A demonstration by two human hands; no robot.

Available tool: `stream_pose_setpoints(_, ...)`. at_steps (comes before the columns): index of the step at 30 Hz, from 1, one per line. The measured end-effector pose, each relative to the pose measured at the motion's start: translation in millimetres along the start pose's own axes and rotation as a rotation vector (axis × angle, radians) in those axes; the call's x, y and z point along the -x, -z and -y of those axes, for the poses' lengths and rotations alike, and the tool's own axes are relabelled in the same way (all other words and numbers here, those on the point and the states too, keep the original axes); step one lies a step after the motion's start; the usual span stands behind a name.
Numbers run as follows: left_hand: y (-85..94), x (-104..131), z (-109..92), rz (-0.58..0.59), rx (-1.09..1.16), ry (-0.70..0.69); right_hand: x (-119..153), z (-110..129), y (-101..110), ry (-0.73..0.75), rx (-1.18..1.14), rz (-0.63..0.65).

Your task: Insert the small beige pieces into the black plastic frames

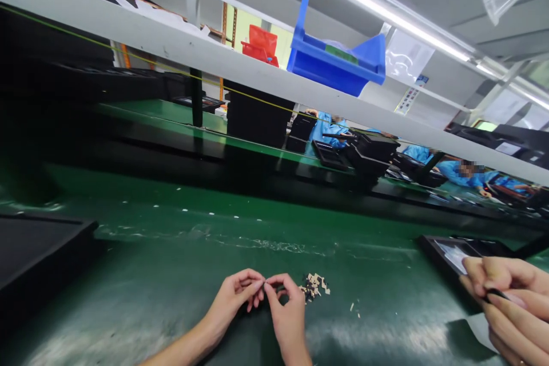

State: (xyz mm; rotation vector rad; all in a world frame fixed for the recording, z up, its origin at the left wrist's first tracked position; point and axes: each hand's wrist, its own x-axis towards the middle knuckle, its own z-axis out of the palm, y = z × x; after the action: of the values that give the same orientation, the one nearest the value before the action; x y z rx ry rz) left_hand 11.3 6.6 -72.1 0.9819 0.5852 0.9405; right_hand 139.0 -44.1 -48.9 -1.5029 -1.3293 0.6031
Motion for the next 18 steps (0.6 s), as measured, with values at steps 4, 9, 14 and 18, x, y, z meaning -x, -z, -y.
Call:
stream_pose_setpoints(4,-3.2,4.8,-3.2,0.078,0.026,0.032,4.1,2.1,2.4,0.271,0.114,-0.083)
stream_pose_setpoints(9,-5.4,6.7,-9.0,0.147,0.023,0.064,4.0,7.7,5.6,0.536,0.156,-0.010)
stream_pose_setpoints(14,-4.6,7.0,-10.7,0.120,-0.015,0.042,5.7,8.9,4.4,0.310,0.086,-0.047)
stream_pose_setpoints(18,-3.6,8.6,-8.7,0.103,-0.055,0.031,4.6,2.1,2.3,-0.071,-0.121,-0.010)
